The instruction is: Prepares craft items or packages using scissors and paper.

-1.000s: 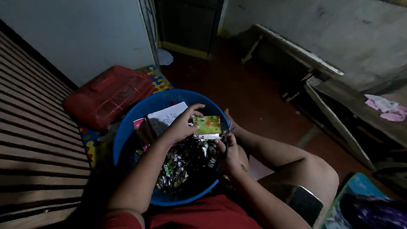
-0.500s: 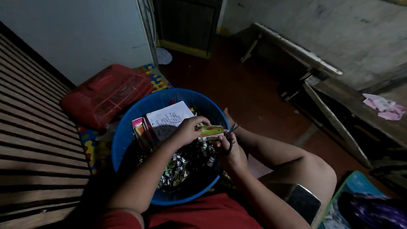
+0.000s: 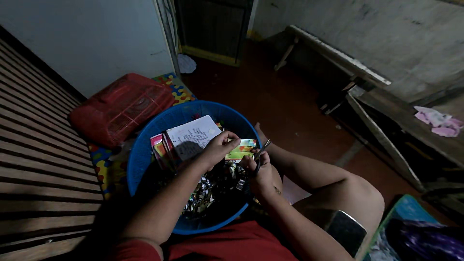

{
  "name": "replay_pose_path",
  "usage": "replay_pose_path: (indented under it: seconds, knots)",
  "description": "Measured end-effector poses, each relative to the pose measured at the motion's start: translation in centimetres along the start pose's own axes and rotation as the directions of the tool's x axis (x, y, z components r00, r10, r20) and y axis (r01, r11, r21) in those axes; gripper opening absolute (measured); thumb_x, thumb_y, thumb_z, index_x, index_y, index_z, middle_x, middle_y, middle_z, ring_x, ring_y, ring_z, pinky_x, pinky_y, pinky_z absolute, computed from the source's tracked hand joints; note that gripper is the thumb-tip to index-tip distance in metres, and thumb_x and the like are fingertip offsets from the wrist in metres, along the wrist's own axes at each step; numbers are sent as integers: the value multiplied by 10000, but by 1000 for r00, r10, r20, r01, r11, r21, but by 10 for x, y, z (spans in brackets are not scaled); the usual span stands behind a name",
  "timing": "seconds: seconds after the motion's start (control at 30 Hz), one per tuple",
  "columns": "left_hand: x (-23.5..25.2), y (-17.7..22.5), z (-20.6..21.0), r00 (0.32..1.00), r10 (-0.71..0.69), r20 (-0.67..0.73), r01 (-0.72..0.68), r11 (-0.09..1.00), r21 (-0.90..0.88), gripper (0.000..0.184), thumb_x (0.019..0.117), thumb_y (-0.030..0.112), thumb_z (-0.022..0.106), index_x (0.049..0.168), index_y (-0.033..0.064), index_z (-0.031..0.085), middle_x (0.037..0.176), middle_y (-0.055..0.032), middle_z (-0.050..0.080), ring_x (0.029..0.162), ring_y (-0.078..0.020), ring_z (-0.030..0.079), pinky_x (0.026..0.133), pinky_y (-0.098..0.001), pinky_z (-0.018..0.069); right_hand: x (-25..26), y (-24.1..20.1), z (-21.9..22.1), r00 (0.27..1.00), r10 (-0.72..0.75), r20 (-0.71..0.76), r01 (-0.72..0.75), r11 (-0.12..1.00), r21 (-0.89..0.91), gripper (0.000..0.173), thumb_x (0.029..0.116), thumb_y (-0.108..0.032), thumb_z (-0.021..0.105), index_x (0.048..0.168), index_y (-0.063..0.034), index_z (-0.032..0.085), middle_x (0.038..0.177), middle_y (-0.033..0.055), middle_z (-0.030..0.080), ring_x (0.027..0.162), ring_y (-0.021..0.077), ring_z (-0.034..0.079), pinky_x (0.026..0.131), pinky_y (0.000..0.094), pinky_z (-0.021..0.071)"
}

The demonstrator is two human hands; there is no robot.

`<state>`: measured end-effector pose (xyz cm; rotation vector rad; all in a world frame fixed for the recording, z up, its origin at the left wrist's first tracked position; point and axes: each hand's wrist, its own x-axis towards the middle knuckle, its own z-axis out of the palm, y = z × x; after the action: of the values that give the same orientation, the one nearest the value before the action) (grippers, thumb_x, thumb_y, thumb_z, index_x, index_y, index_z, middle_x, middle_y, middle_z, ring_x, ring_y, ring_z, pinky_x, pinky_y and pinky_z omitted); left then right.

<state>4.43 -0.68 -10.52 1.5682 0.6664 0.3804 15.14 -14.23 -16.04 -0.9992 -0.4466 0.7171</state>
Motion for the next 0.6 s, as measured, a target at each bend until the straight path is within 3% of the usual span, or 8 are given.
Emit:
replay_pose_path:
  seconds: [0.1,0.17,0.23,0.3,0.4,0.47,0.6]
  knots:
    - [0,-1,10,987,18,-161,-4,996,87,289,1041,331,607,1170,77,655,1047,-123,679,983,-210,658,897,-456,538,-2,2,1,998,-44,37,47,995,-92,364,843,61,693,1139,-4,490,896,62,682,710,129,690,682,303,624]
    - [-2,3,9,959,100,-264,-62,987,148,272,1049,299,596,1171,63,651,1041,-129,679,957,-223,660,871,-467,542,-3,2,-1,991,-15,130,36,986,-163,384,870,32,695,1169,-4,457,909,52,673,758,126,697,723,304,623]
    - [-4,7,1,910,204,-360,-126,965,229,268,1055,274,587,1172,41,650,1017,-138,682,896,-228,663,817,-462,553,-4,1,-5,965,82,251,-13,964,-264,465,903,-84,711,1261,30,437,992,82,668,864,153,699,794,333,617]
    - [-4,7,-9,856,305,-417,-201,940,275,264,1056,255,584,1164,22,643,1014,-141,678,869,-218,660,796,-445,557,-4,0,-5,915,168,366,-15,922,-386,539,909,-244,729,1286,28,457,1046,59,667,925,117,673,812,301,587]
    - [-1,0,-18,772,449,-449,-302,882,362,236,1046,233,599,1122,13,644,957,-128,672,782,-175,640,722,-386,554,-3,2,-6,840,263,474,2,873,-488,633,880,-428,750,1258,9,490,1019,21,663,903,73,649,803,269,563]
    - [1,-5,-19,733,526,-431,-351,835,423,208,1035,201,613,1093,6,653,950,-116,681,801,-151,652,746,-352,563,-2,4,-7,801,313,510,-7,858,-514,758,840,-573,749,1267,-5,484,1009,9,667,886,67,647,795,272,559]
    - [1,-8,-16,726,593,-348,-410,780,473,166,1017,164,634,1059,7,669,940,-98,690,812,-124,665,763,-314,575,0,5,-9,802,273,531,12,882,-472,833,829,-683,701,1262,-13,464,1035,11,666,913,73,643,804,272,553]
